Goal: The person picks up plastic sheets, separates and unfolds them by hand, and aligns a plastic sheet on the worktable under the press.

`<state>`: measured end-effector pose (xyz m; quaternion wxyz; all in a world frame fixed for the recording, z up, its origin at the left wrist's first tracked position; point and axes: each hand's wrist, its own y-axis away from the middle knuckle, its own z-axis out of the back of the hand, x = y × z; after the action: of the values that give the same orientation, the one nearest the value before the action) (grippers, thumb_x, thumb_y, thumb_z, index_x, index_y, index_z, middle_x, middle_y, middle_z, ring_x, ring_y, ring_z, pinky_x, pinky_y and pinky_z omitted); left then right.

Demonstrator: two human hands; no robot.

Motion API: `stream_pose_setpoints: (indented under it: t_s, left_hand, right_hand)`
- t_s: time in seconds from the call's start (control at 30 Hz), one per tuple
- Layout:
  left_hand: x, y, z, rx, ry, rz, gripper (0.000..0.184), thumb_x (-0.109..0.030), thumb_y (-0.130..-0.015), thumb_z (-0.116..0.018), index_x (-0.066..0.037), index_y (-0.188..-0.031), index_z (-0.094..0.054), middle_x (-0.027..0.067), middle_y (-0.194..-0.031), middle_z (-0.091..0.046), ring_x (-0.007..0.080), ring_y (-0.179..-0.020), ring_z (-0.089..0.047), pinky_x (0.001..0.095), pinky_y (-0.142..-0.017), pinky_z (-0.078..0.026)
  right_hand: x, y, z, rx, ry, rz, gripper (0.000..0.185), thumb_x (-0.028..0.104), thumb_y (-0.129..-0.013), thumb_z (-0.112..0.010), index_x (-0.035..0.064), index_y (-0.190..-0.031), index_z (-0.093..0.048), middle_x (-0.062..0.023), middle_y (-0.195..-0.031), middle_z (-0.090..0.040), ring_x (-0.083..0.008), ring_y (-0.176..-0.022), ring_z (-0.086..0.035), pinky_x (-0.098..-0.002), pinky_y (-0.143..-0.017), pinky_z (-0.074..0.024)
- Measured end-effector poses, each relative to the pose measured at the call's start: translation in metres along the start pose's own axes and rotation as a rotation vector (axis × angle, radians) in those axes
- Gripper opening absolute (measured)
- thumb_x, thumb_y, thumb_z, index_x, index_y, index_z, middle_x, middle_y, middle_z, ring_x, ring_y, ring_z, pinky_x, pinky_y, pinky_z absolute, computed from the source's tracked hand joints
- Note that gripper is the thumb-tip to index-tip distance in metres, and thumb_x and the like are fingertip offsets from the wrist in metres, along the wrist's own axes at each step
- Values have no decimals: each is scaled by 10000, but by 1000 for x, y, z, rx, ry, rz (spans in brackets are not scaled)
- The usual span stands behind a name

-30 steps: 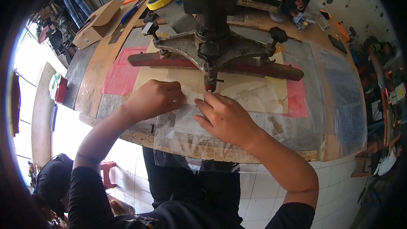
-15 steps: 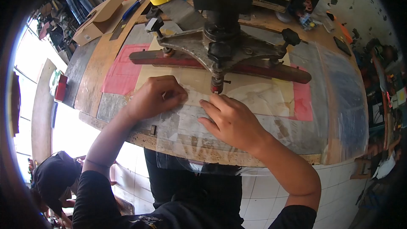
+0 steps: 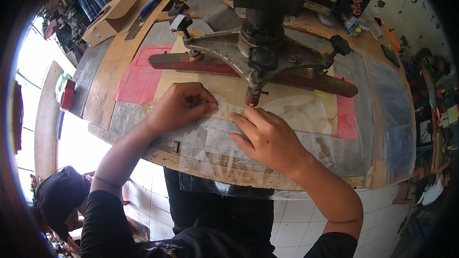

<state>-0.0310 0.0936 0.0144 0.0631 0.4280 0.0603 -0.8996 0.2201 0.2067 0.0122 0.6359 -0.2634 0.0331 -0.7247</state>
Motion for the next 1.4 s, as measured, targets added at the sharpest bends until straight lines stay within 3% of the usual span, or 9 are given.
stream_pose_setpoints:
  t_s: [0.13,0.23,0.3,0.5,0.83,0.93,1.0,1.1,1.4]
  left_hand:
    - [9,0,-8,-98,-25,-149,143,-154,-909,-842,-32,-966,-794,42,-835,-744,131,-663,-612,327,-636,-522]
    - [2,2,-11,-203,-377,-389,85,-110,-902,-801,-41,-935,-767,49,-836,-708,188,-659,-677,351,-609,-567]
    - [-8,5,-8,-90,-837,-555,45,-87,-871,-756,-55,-877,-724,65,-832,-661,239,-677,-722,367,-607,-606]
    - [-34,-5,-6,208,-1146,-570,43,-94,-838,-728,-70,-865,-703,92,-904,-669,239,-696,-739,350,-604,-610]
    - [-13,11,18,191,-1024,-594,106,-164,-836,-762,-84,-835,-693,36,-834,-643,205,-733,-727,372,-650,-599]
    - [-5,10,23,65,-729,-566,134,-131,-840,-796,-79,-825,-672,28,-808,-653,199,-706,-706,371,-640,-576]
    - [3,8,24,57,-399,-397,112,-147,-839,-788,-87,-831,-694,45,-743,-679,237,-658,-704,386,-632,-562]
    - [10,9,26,51,-253,-295,120,-168,-846,-807,-90,-844,-717,40,-707,-689,225,-652,-697,372,-624,-546]
    - [19,13,43,-8,-225,-142,170,-226,-904,-822,-86,-867,-735,55,-733,-736,228,-663,-717,360,-634,-552]
  right_hand:
    - [0,0,0,3,-3,-1,373,240,-939,-797,-10,-1209,-738,-104,-1023,-638,-274,-926,-706,-383,-844,-604]
    - [-1,1,-1,-13,11,6,375,242,-942,-792,-10,-1215,-737,-107,-1029,-640,-273,-933,-704,-382,-846,-603]
    - [-1,1,0,-2,10,3,379,247,-945,-788,-13,-1216,-737,-109,-1031,-641,-275,-934,-702,-384,-847,-602]
    - [-3,4,-2,-1,11,3,389,262,-955,-771,-21,-1220,-735,-120,-1038,-635,-284,-932,-696,-397,-852,-597]
    - [-3,4,1,5,-23,9,374,252,-956,-768,-30,-1200,-735,-129,-1051,-636,-300,-937,-698,-405,-846,-598]
    - [-4,4,0,-1,-27,11,372,251,-956,-768,-29,-1199,-735,-128,-1058,-642,-302,-930,-701,-402,-841,-598]
    - [-2,4,1,-3,-24,12,371,249,-955,-770,-27,-1202,-736,-126,-1056,-644,-298,-925,-702,-401,-838,-599]
    - [-2,1,2,-3,-11,20,366,242,-951,-777,-21,-1203,-739,-121,-1051,-647,-290,-915,-704,-397,-832,-599]
    - [1,-2,0,-10,26,33,404,188,-872,-852,-21,-1203,-751,-107,-980,-634,-278,-831,-675,-397,-763,-581]
